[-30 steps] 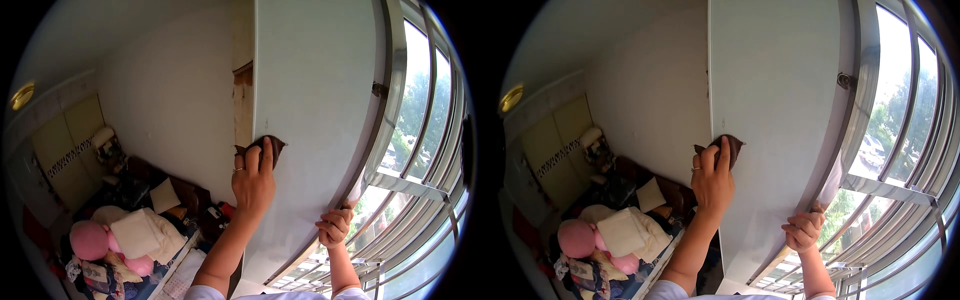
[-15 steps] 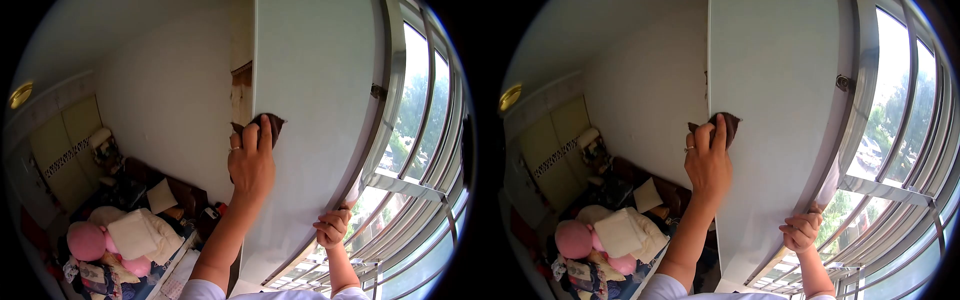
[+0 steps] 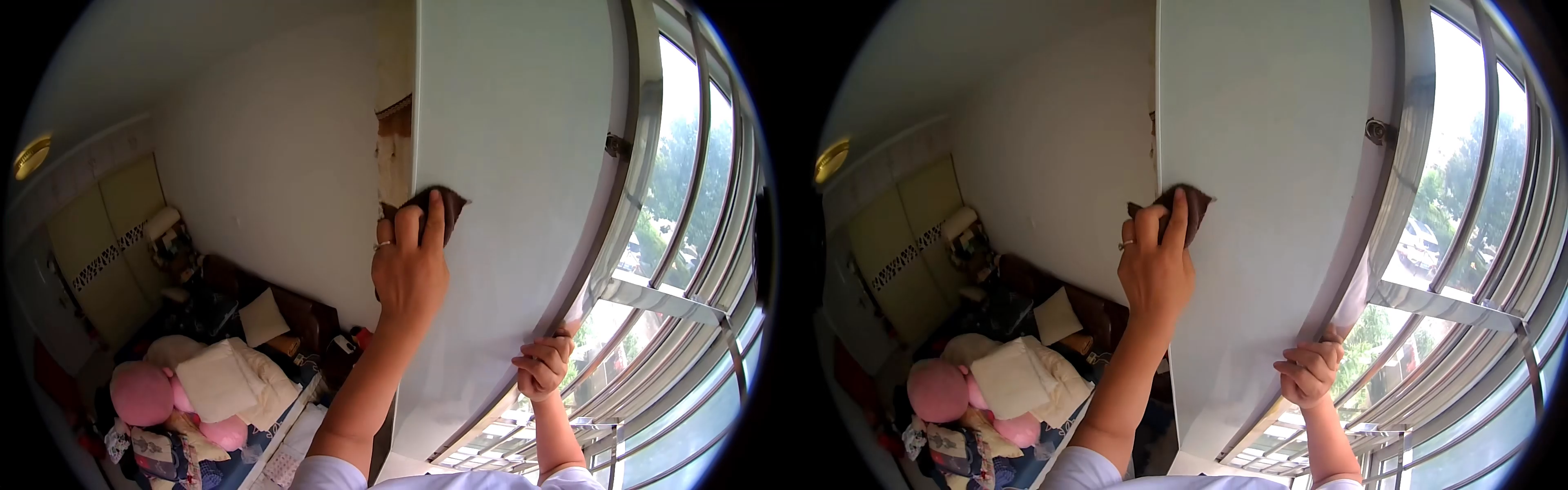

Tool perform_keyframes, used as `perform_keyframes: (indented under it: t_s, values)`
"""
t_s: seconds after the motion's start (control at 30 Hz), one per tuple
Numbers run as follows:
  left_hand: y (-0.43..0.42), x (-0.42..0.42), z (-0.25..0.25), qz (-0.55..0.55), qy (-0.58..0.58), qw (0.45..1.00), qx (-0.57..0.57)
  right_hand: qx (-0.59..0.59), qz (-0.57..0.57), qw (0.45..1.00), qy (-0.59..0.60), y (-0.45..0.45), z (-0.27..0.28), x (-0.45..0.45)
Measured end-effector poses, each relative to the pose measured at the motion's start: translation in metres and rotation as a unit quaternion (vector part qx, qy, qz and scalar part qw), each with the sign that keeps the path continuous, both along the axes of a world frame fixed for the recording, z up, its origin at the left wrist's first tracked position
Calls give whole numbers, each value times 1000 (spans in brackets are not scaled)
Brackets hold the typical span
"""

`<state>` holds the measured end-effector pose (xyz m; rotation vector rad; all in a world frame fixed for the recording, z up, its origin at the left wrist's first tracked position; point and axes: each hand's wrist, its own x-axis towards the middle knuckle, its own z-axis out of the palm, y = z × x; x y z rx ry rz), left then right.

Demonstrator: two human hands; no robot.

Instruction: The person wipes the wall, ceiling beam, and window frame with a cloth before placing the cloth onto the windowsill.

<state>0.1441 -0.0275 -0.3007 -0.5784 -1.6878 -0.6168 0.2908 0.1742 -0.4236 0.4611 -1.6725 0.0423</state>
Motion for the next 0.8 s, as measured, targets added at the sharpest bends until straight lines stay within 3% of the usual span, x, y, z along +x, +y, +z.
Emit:
perform_keyframes:
  t_s: [0.13, 0.27, 0.43, 0.67, 0.8]
  values:
    - [0, 9, -19, -13, -21, 1000, 0, 0, 12, 1000, 2, 2, 0, -1]
    - [-3, -4, 8, 10, 25, 999, 17, 5, 17, 1000, 2, 2, 0, 0]
    - [0, 8, -31, 20, -45, 999, -22, 0, 21, 1000, 5, 0, 2, -2]
    - [-7, -3, 11, -21, -1, 1000, 0, -1, 17, 1000, 10, 0, 2, -2]
    - [-9, 6, -13, -32, -27, 999, -19, -10, 15, 1000, 3, -2, 4, 1]
